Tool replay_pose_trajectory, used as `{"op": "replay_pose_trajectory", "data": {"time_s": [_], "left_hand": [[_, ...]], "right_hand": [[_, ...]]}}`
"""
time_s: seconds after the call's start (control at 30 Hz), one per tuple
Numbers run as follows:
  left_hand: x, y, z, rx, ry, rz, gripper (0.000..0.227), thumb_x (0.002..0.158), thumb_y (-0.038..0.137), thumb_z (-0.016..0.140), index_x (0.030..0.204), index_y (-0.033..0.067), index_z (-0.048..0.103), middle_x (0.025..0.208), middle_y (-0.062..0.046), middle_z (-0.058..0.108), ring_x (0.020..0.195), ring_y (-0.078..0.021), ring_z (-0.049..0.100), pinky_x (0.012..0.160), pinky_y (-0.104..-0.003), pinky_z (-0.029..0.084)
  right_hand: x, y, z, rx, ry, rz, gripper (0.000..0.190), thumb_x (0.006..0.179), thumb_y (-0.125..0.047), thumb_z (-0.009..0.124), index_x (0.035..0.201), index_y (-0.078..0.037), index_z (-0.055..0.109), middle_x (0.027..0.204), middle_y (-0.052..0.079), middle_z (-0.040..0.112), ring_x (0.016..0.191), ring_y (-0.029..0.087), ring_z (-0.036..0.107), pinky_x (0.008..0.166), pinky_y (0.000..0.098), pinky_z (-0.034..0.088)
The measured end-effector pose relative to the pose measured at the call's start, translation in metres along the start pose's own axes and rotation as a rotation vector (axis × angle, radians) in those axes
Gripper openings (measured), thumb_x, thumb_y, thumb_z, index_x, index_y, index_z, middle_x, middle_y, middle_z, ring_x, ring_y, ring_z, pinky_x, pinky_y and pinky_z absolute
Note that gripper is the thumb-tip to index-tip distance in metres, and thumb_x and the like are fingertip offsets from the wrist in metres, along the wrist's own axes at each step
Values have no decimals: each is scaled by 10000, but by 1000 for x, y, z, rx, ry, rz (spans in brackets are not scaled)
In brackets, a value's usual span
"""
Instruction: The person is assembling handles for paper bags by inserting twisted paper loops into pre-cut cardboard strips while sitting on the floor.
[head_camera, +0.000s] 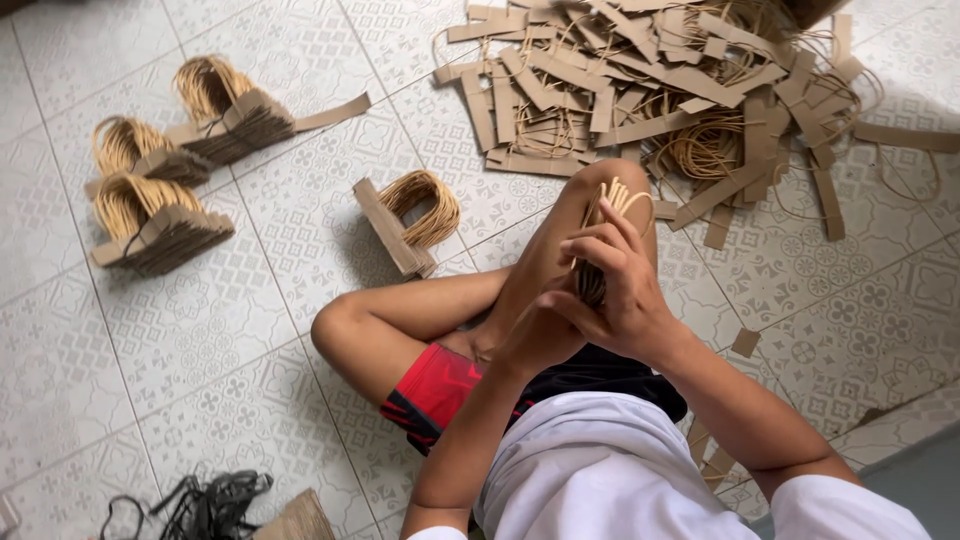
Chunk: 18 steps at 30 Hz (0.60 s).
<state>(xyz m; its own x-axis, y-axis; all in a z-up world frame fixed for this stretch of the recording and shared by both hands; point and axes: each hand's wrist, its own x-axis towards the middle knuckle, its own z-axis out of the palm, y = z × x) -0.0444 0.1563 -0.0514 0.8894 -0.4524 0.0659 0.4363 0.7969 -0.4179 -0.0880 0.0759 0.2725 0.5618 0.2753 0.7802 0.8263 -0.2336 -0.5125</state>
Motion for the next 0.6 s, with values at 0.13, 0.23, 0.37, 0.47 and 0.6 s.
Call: {"op": "replay_pose_trajectory", "data": {"time_s": [0.13,0.23,0.37,0.47,0.6], "left_hand": [[-25,-46,121,606,-66,132,446,889,88,740,1279,25,535,1043,-31,624,986,-132,598,1061,-327,368],[-72,-80,222,1532,-110,266,301,951,86,564,1223,-41,566,868,-32,564,761,-108,526,787,-320,391],[-95,-102,299,2438,-106,285,48,954,70,458,928,47,491,623,40,454,491,-89,396,478,-289,375],[-101,-91,259,2359,-10,184,230,901,192,596,725,217,452,612,104,493,551,-116,503,517,-262,422],[-103,-80,255,2448,117,303,293,932,404,684,1129,189,650,989,-5,705,991,-224,726,871,-370,574]], "right_hand": [[-5,5,9,-29,-76,62,206,935,-137,739,927,-52,552,745,25,503,722,298,597,1076,533,392],[-9,12,15,32,-113,82,360,847,-250,848,949,-75,550,760,31,496,697,280,561,981,468,407],[-2,13,19,97,-73,-41,499,792,-487,867,786,-83,574,734,43,499,586,241,476,623,347,453],[8,12,24,93,-90,-133,450,930,-314,734,620,-113,478,585,32,372,418,223,356,430,315,371],[14,17,29,-1,-151,-117,515,1030,-189,570,546,-111,412,530,48,315,376,281,351,370,365,318]]}}
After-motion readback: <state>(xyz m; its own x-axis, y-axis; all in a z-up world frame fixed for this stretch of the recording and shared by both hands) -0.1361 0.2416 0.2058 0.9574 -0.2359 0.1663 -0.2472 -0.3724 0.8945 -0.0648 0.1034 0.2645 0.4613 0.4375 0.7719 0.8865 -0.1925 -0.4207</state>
